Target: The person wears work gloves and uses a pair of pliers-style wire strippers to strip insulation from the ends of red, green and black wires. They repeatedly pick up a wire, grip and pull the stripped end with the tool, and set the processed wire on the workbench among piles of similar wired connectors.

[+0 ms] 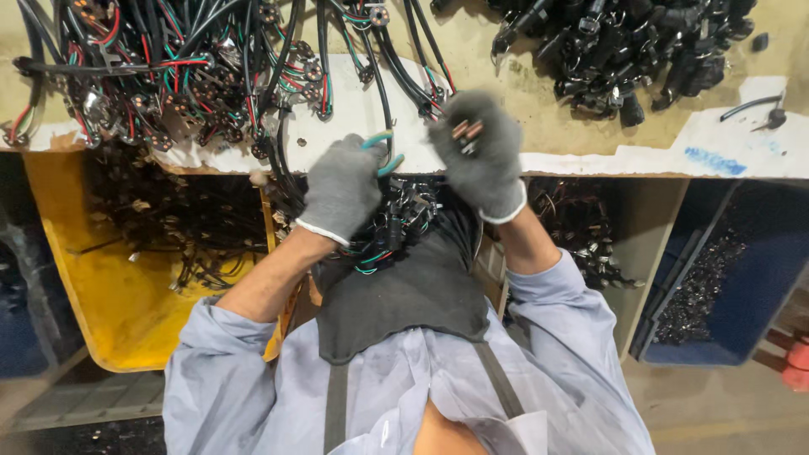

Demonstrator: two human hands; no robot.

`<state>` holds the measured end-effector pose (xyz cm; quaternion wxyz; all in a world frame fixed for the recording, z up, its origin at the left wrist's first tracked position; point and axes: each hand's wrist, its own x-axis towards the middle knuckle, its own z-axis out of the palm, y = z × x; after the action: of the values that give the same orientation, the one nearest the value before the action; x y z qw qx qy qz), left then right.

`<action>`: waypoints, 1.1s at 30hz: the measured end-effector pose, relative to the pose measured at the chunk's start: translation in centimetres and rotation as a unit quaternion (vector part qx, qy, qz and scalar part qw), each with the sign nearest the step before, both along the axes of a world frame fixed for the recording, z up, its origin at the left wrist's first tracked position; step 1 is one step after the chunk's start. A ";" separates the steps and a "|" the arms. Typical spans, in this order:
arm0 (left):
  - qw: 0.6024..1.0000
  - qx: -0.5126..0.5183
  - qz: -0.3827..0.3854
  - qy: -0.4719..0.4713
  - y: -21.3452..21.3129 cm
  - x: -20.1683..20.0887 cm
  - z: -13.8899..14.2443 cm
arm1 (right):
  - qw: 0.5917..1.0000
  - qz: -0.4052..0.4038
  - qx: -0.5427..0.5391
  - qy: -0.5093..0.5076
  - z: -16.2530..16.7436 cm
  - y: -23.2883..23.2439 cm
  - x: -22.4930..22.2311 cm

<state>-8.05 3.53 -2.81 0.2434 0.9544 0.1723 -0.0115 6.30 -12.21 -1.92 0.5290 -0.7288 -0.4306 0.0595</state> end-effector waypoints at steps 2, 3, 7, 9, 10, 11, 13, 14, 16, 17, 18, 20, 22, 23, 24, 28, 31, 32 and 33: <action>0.983 -0.157 0.058 -0.068 0.7 -0.7 2.5 | 0.996 0.080 -0.041 -0.023 0.1 -0.4 -1.0; 0.964 -0.232 0.082 -0.103 1.0 -1.3 3.6 | 0.992 0.099 -0.060 -0.045 0.1 -0.5 -1.2; 0.871 -0.448 0.149 -0.137 0.9 -3.5 6.0 | 0.974 0.172 -0.115 -0.090 0.6 -0.5 -1.2; 0.881 -0.435 0.090 -0.162 0.4 -3.4 6.1 | 0.967 0.217 -0.102 -0.090 0.9 -0.1 -1.2; 0.870 -0.456 0.095 -0.164 0.1 -3.1 6.0 | 0.964 0.237 -0.086 -0.080 1.1 0.1 -1.2; 0.858 -0.476 0.099 -0.164 0.1 -2.6 6.0 | 0.962 0.254 -0.070 -0.070 1.3 0.2 -1.3; 0.867 -0.456 0.071 -0.190 0.3 -1.9 6.4 | 0.963 0.258 -0.078 -0.026 1.4 0.4 -1.5; 0.884 -0.413 0.042 -0.217 0.7 -1.9 6.7 | 0.963 0.257 -0.083 -0.002 1.3 0.4 -1.7; 0.910 -0.332 0.009 -0.248 1.5 -2.5 7.7 | 0.965 0.239 -0.103 -0.028 0.9 0.3 -2.1; 0.923 -0.293 0.004 -0.250 1.8 -3.3 8.0 | 0.965 0.234 -0.111 -0.042 0.7 0.3 -2.2; 0.935 -0.251 -0.003 -0.250 2.1 -4.1 8.1 | 0.964 0.228 -0.129 -0.046 0.4 0.2 -2.5; 0.769 -0.496 0.088 -0.393 1.7 -6.3 7.5 | 0.963 0.206 -0.164 -0.055 0.0 0.0 -3.0; 0.746 -0.527 0.084 -0.398 0.2 -7.6 5.6 | 0.898 0.278 -0.312 -0.136 -0.3 0.2 -3.7; 0.774 -0.518 0.059 -0.360 -0.8 -7.8 4.5 | 0.852 0.311 -0.383 -0.174 -0.3 0.3 -4.1; 0.795 -0.510 0.022 -0.328 -1.9 -7.7 3.4 | 0.863 0.316 -0.339 -0.202 -0.2 0.4 -4.4; 0.802 -0.499 -0.256 -0.207 -4.5 -7.3 3.9 | 0.868 0.379 -0.210 -0.244 0.9 0.6 -5.5; 0.791 -0.431 -0.400 -0.168 -4.2 -5.7 7.4 | 0.878 0.383 -0.143 -0.248 2.2 0.2 -6.0; 0.833 -0.367 -0.362 -0.203 -3.7 -4.8 8.3 | 0.884 0.372 -0.117 -0.257 2.6 0.2 -6.2; 0.887 -0.276 -0.274 -0.250 -3.0 -3.1 8.3 | 0.890 0.363 -0.092 -0.261 3.0 0.2 -6.4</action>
<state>-11.19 0.52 5.52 0.5193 0.8292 -0.1725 0.1144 -0.12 -11.97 1.08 0.2699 -0.5565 -0.7801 0.0947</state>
